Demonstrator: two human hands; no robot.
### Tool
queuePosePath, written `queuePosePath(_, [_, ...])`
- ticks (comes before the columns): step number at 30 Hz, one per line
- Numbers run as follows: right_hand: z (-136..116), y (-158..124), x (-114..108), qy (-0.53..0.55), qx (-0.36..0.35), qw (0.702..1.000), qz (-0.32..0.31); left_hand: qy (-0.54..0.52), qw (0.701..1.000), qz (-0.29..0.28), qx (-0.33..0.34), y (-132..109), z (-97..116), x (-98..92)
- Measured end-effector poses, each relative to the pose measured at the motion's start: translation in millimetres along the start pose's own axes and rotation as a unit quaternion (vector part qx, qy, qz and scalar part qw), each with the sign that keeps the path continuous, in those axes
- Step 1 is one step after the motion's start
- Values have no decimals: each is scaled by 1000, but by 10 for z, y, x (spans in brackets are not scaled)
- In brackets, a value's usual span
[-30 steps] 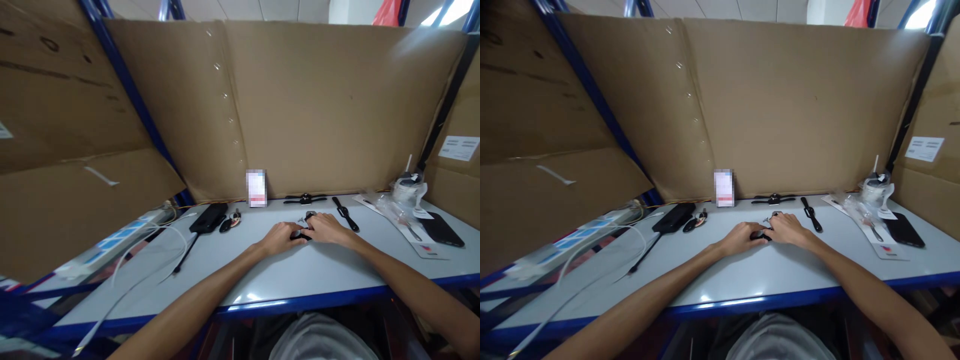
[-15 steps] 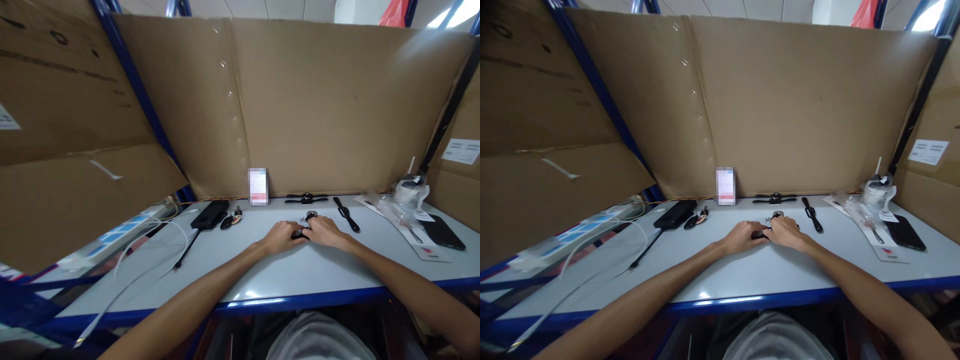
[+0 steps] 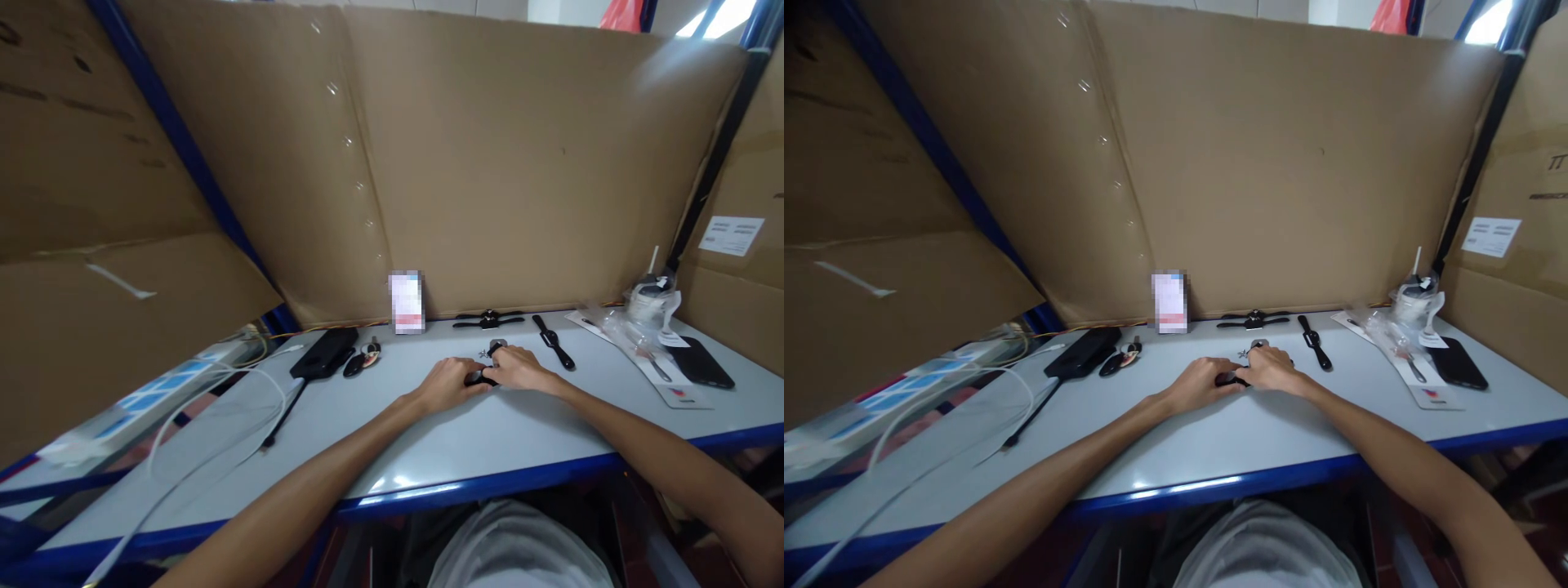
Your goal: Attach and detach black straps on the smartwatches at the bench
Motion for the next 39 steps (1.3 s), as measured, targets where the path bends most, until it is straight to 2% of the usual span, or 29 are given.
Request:
queuePosePath(6, [35,18,47,60,-4,998,0,4,1000,-1,-3,18,-45,22])
queuePosePath(11, [49,28,-30,49,-106,993,27,9,1000,-11,14,37,-49,9])
queuePosePath(13, [94,12,-129,14,-121,992,45,3,1000,-13,26,46,-46,3])
queuePosePath(16, [227,-30,-348,-71,-65,989,110,-15,999,-9,38,56,-49,-9])
queuePosePath(18, [283,-54,-441,-89,-35,985,145,-22,999,-8,39,59,-58,-9])
queuePosePath(22, [233,-16,-330,-20,-90,990,104,-23,999,-13,40,57,-62,0])
queuePosePath(27, [164,-7,-176,-29,-112,992,53,-15,999,-15,39,65,-60,7])
queuePosePath(34, [12,-38,-175,25,-178,981,75,15,999,-3,40,84,-87,26])
queuePosePath(37, [-45,-45,-148,59,-224,971,57,14,999,0,45,87,-99,26])
queuePosePath(39, [-42,-57,-151,50,-222,972,48,12,999,-3,51,85,-97,25])
Point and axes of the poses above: each hand's wrist, its own y-axis towards the middle knuckle, its own x-axis out of the palm, z = x × y, the point moved 7 cm from there along y, towards the middle knuckle, and after that the axes turned 15 degrees about -x, right-handed, at the moved point
